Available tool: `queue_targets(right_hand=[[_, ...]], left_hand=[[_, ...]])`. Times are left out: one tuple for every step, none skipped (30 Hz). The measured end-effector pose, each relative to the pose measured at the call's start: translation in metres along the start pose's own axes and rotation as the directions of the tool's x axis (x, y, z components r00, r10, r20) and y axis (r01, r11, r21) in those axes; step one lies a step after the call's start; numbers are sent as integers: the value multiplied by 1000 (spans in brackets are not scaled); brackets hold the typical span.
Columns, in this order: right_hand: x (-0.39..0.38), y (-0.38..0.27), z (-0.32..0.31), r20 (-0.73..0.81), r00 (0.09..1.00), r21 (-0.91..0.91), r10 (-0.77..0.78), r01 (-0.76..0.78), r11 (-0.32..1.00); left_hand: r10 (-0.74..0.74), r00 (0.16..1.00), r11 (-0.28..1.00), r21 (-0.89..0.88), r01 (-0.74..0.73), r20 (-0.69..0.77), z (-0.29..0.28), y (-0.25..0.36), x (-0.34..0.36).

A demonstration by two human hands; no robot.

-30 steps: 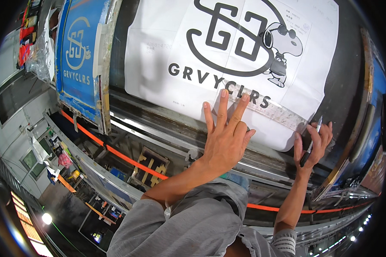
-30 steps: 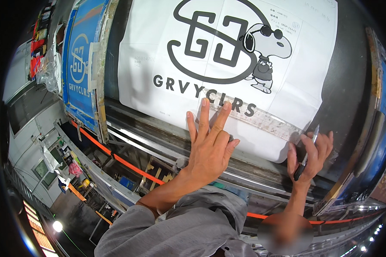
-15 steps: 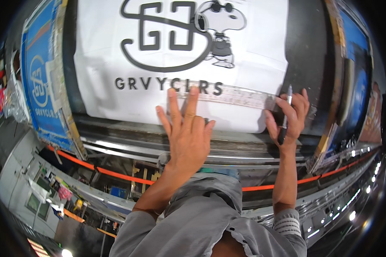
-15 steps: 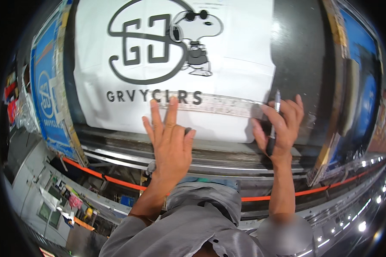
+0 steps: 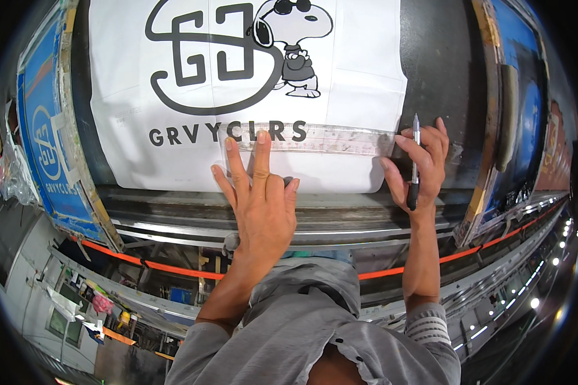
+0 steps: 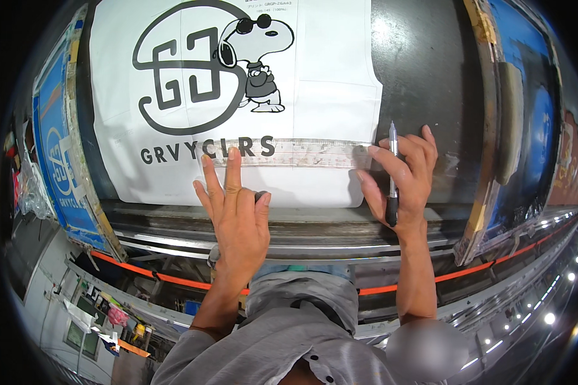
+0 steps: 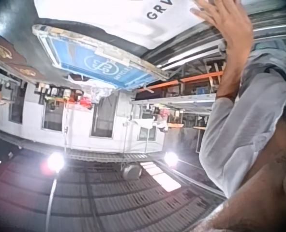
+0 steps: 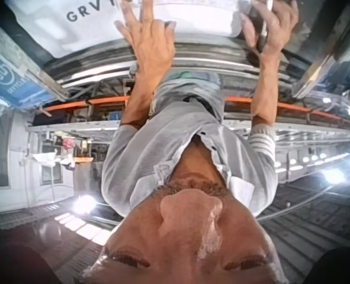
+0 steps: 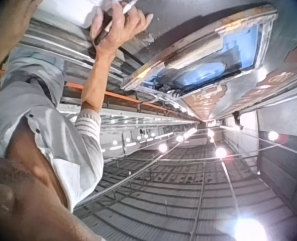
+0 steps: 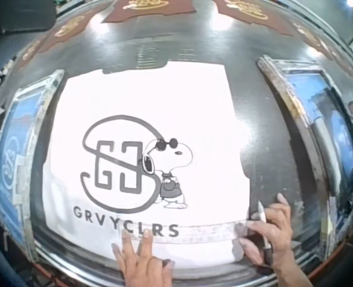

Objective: The person aligns a white t-shirt on a printing table using a ruler and marker to ensure correct positioning. They then use a squeegee to apply ink through a screen printing frame onto the t-shirt, repeating the process for different color layers.

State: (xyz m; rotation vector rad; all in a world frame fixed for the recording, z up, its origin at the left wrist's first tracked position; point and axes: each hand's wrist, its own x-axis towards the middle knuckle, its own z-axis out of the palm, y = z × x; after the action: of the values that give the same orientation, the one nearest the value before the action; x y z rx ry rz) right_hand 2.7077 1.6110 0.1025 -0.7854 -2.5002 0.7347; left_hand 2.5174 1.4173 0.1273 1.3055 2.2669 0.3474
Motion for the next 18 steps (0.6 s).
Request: queue_targets(right_hand=[[-1, 1, -1, -20, 1000, 48, 17, -16, 999], [-1, 2, -3, -39, 999, 97, 34, -30, 995], [-2, 4, -4, -56, 997, 146, 51, -42, 988], [-2, 4, -6, -93, 991, 168, 93, -77, 983], [-1, 5, -8, -130, 982, 193, 137, -110, 975], [-2, 6, -10, -165, 970, 220, 180, -142, 965], [-6, 13, -12, -220, 963, 243, 156, -101, 965], [-5, 9, -11, -337, 914, 308, 227, -121, 944], [-2, 5, -11, -345, 893, 423, 288, -126, 897], [3, 1, -12, -346, 871, 532, 348, -124, 838], [9, -4, -12, -333, 895, 466, 297, -117, 877], [18, -11, -13, -314, 917, 399, 246, -108, 911], [25, -17, -11, -289, 937, 330, 196, -94, 939], [32, -20, -4, -284, 944, 380, 169, -51, 924], [33, -25, 0, -226, 945, 512, 237, -91, 854], [34, -30, 3, -159, 942, 631, 295, -133, 764], [37, -39, 8, -81, 915, 739, 394, -211, 640], [39, -48, 14, 7, 875, 823, 484, -280, 494]], left_hand=[[2, 1000, 1000, -16, -2, -5, 1, -1, 0], [2, 1000, 999, -32, -2, -11, 2, -3, -1], [1, 1000, 999, -49, -2, -18, 3, -4, -1], [1, 1000, 999, -49, -2, -19, 4, -5, -2], [2, 1000, 999, -46, -3, -20, 4, -5, -2], [1, 1000, 999, -44, -2, -22, 4, -5, -2], [1, 1000, 999, -44, -2, -22, 5, -4, -3], [4, 1000, 999, -44, -5, -19, 4, -4, -2], [7, 1000, 999, -45, -7, -16, 3, -4, -2], [4, 1000, 999, -45, -5, -16, 3, -4, -2], [2, 1000, 999, -45, -3, -16, 3, -4, -1], [-1, 1000, 999, -45, 1, -16, 3, -3, -1], [-4, 1000, 999, -40, 4, -9, 3, -3, -2], [-4, 1000, 999, -34, 4, -4, 3, -3, -1], [-5, 1000, 1000, -29, 5, 1, 3, -4, -1], [-2, 1000, 1000, -30, 3, 4, 2, -3, -1], [-5, 1000, 999, -33, 5, 3, 2, -4, -1], [-1, 1000, 999, -35, 1, 8, 1, -3, -1]])
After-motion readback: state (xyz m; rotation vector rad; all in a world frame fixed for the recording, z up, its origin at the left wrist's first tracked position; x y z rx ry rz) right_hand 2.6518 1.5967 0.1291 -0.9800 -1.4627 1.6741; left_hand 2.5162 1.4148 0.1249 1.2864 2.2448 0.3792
